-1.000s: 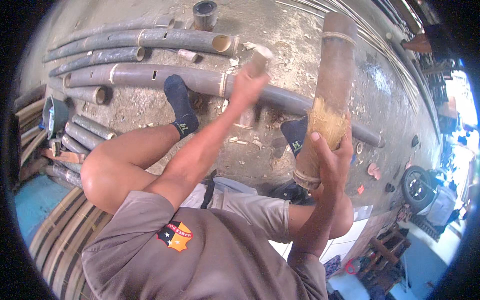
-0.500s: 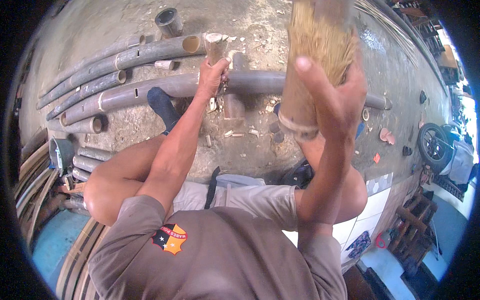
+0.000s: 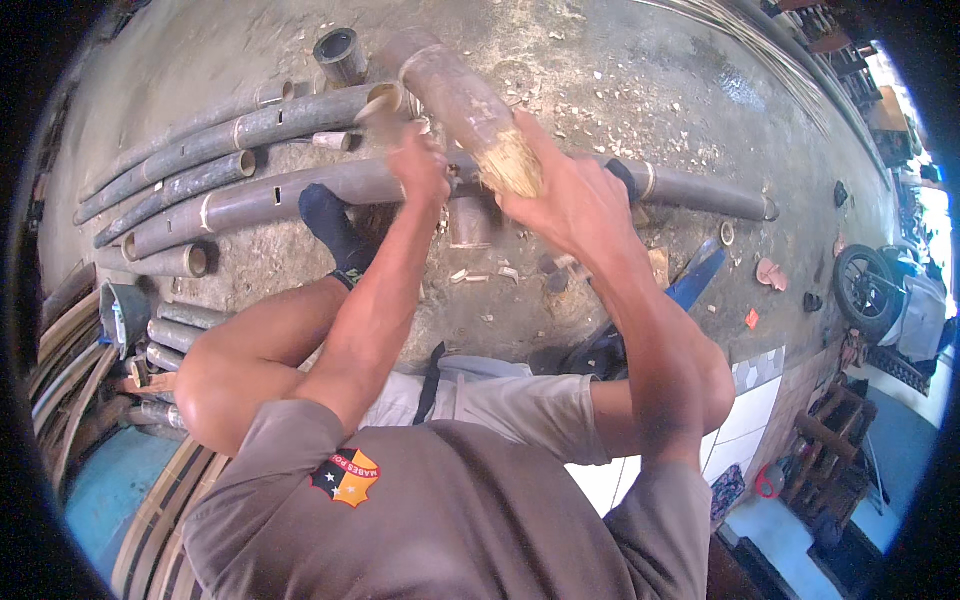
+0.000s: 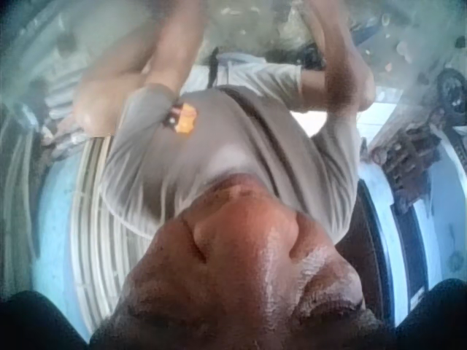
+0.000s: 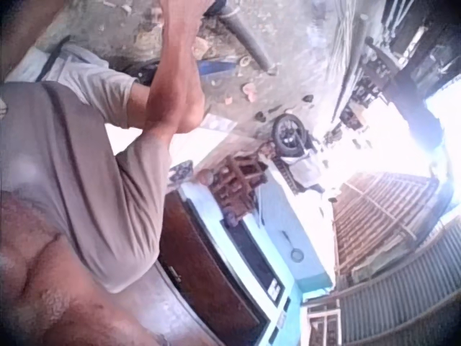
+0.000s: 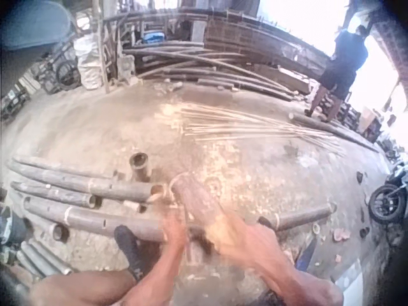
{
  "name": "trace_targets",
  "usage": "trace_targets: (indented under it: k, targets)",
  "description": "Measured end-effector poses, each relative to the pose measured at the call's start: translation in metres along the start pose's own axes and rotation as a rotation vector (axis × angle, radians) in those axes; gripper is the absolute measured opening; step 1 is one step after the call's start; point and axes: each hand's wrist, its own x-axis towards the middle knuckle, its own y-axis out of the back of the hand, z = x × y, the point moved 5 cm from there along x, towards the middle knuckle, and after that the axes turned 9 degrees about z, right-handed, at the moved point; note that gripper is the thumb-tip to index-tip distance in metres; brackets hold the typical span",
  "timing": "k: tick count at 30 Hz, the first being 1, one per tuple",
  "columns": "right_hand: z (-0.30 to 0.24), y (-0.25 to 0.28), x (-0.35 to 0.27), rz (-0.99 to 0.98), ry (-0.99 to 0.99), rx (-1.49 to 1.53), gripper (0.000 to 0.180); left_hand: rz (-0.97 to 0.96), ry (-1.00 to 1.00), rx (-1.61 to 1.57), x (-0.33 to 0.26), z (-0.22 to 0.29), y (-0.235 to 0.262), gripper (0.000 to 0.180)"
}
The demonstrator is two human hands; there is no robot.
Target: The person sits on the floor and uses a chisel and wooden mallet to carve rectangular slots into a long bamboo pole. They repeatedly position the chisel, strike it with the mallet, and clear debris from the cut.
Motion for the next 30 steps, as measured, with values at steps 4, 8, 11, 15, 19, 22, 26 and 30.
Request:
trace_targets:
  k: [4, 8, 11, 15, 19, 22, 26, 30]
  targets:
    - [0.017, -0.006, -0.038, 0.151, -0.092, 0.352, 0.097, 0.201, 0.103, -0.347, 0.017, 0.022, 0.006, 0.027]
    - [0.035, -0.002, -0.054, 0.213, -0.241, 0.534, 0.099, -0.134, -0.035, 0.006, 0.000, 0.035, -0.016, 0.029]
    - [0.035, 0.007, -0.055, 0.300, -0.215, 0.688, 0.095, -0.248, -0.076, 0.210, -0.006, 0.019, -0.018, 0.025]
    - [0.021, 0.029, -0.051, 0.437, -0.111, 0.898, 0.087, -0.266, -0.109, 0.237, -0.006, -0.003, -0.015, 0.034]
    - [0.013, 0.068, -0.023, 0.510, 0.017, 0.826, 0.082, -0.289, -0.083, 0.255, -0.002, -0.007, -0.019, 0.042]
    - [0.018, 0.093, 0.009, 0.536, 0.064, 0.756, 0.076, -0.317, -0.246, 0.355, 0.011, -0.014, -0.022, 0.048]
    - [0.009, 0.087, 0.047, 0.429, 0.013, 0.851, 0.083, -0.300, -0.503, 0.556, -0.012, -0.037, -0.029, 0.055]
    - [0.032, 0.022, 0.052, 0.190, 0.031, 0.199, 0.086, -0.434, -0.365, 0.473, -0.016, -0.035, -0.033, 0.056]
